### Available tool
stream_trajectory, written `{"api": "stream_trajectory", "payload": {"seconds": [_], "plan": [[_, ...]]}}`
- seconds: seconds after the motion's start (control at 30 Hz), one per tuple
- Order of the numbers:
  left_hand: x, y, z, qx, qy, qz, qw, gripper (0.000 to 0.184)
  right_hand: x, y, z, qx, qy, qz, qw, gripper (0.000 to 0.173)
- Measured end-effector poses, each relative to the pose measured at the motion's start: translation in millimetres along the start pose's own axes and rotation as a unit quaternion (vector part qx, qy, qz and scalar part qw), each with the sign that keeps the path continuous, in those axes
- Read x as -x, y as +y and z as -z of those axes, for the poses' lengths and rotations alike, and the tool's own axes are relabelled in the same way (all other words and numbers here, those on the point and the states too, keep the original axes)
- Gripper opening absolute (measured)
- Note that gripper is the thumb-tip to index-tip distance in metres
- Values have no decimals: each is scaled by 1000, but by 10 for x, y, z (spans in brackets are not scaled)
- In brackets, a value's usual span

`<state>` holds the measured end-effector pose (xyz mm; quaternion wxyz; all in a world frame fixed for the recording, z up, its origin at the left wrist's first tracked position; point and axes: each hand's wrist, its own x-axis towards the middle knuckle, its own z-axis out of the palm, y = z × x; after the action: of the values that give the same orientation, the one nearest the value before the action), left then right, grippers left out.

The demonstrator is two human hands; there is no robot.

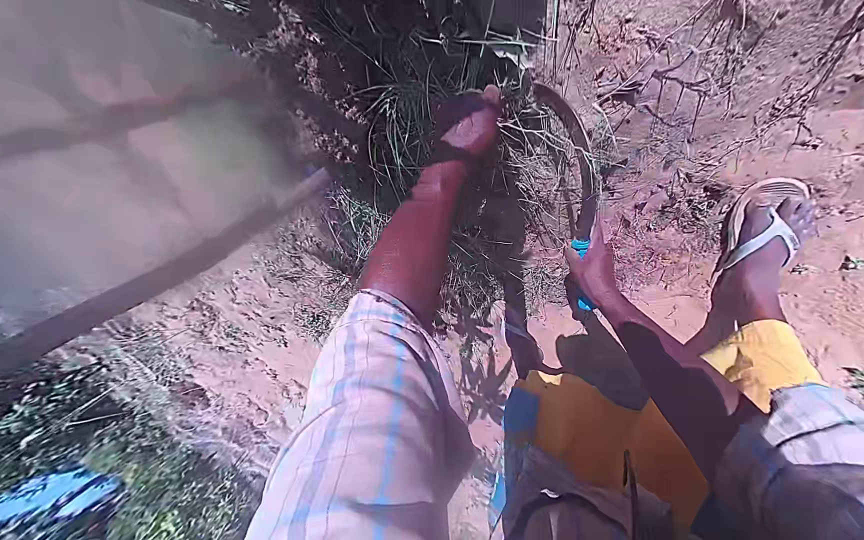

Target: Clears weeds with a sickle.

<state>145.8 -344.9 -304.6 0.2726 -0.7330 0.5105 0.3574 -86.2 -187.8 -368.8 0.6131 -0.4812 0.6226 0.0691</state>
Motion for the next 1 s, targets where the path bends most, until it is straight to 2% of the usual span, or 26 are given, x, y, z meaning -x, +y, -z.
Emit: {"api": "stream_trajectory", "payload": {"seconds": [0.07, 0.13, 0.17, 0.23, 0.27, 0.33, 0.4, 0.47, 0.53, 0.6, 0.63, 0.7, 0.77, 0.83, 0.87, 0.93, 1.0], "plan": [[231, -164, -339, -30, -53, -25, 998, 36, 362, 337, 16, 41, -54, -62, 996, 55], [562, -479, -852, 9, -48, -17, 999, 34, 766, 621, 163, 69, -83, -59, 992, 53], [733, -624, -1066, 63, -25, 0, 998, 33, 900, 709, 244, 64, -71, -39, 995, 50], [972, -852, -1404, 142, -56, 79, 985, 36, 1056, 798, 389, 39, -12, 2, 999, 47], [1002, -949, -1547, 158, -72, 111, 978, 40, 1043, 805, 452, 18, 32, 30, 999, 47], [1034, -999, -1735, 141, -70, 141, 978, 40, 1052, 675, 608, -33, 86, 29, 995, 45], [1098, -786, -1673, 85, -83, 151, 981, 42, 1205, 496, 710, -114, 111, -2, 987, 42], [1108, -443, -1574, 41, -103, 125, 986, 44, 1436, 405, 710, -218, 133, -32, 966, 30], [1090, -64, -1511, 34, -142, 68, 987, 40, 1581, 405, 651, -279, 136, -71, 948, 22], [1049, 358, -1390, 55, -191, -11, 980, 36, 1524, 441, 578, -300, 125, -98, 940, 22], [1005, 573, -1344, 69, -191, -60, 977, 33, 1430, 464, 550, -308, 121, -105, 938, 23], [825, 964, -1277, 66, -115, -165, 977, 29, 1227, 432, 540, -317, 124, -123, 932, 31], [496, 1188, -1139, 60, 19, -213, 975, 28, 1101, 363, 594, -319, 124, -129, 931, 35], [64, 1206, -899, 82, 132, -159, 975, 28, 1013, 469, 642, -314, 121, -111, 935, 35], [-133, 1190, -754, 104, 149, -111, 977, 31, 914, 682, 635, -304, 133, -77, 940, 33], [-342, 1193, -599, 161, 136, -58, 976, 36, 653, 1051, 713, -262, 152, -33, 952, 31], [-259, 1296, -701, 209, 51, -51, 975, 37, 601, 945, 819, -282, 169, 4, 944, 31]]}}
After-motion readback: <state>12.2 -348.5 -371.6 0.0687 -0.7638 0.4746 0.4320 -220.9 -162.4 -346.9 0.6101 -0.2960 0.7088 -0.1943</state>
